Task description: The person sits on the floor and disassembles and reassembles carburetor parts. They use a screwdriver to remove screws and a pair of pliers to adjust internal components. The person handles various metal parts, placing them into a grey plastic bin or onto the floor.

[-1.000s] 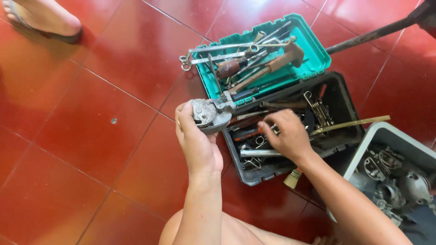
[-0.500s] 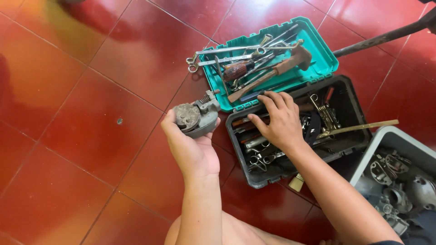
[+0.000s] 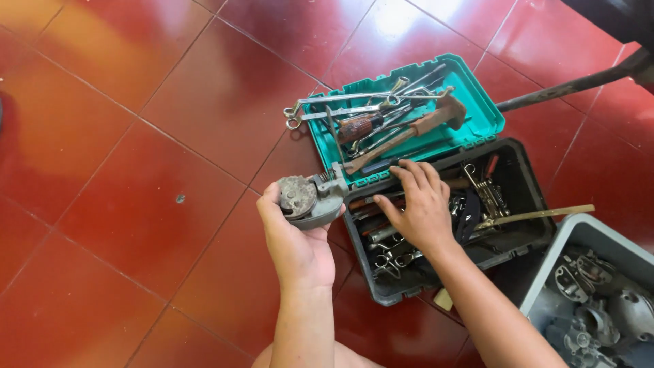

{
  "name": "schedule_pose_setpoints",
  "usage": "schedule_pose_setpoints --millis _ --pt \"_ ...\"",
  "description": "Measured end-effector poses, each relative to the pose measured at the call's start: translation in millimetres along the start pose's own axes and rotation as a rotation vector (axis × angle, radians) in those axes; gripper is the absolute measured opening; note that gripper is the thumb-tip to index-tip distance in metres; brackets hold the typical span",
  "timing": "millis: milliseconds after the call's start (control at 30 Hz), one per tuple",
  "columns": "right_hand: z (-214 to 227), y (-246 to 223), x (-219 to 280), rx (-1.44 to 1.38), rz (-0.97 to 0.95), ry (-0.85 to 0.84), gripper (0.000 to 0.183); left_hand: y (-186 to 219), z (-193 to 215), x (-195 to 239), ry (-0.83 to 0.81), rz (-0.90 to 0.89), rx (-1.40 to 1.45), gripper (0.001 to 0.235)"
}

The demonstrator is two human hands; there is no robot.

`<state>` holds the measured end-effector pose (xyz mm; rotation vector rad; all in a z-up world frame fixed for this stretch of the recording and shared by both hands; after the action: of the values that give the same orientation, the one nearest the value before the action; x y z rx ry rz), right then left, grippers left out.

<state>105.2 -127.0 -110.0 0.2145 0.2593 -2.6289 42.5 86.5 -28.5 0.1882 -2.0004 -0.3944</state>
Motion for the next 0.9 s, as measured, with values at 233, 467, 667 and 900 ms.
schedule_pose_setpoints --millis 233,467,667,900 --pt "17.9 -21.2 48.2 -0.184 0.043 0.059 0.08 -23.8 4.9 -10.8 -0.275 0.101 -0.121 0.032" --pt "47.8 -20.1 81.9 -0.502 -0.066 -0.131 0.04 -40.8 0.9 -9.9 -0.269 0.016 -0.316 0.032" --pt "54.7 -9.6 113.5 -0.422 -0.014 -0.195 0.036 -49.2 -3.8 -3.4 -0.309 -0.068 -0.429 0.032" --pt "66.1 -32.5 124.9 -0.502 -0.027 -0.062 0.029 -59.4 -7.9 -5.4 -0.364 -0.105 -0.525 0.028"
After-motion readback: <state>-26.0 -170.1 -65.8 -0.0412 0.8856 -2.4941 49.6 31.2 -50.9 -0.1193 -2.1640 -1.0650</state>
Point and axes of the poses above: each hand's wrist, its own x-axis away from the middle knuckle, its own z-axis out of the back of the hand, y = z × x, the point moved 6 cm from there along -x, towards the middle knuckle, and after that the axes turned 9 degrees about z, right-handed, at the moved point
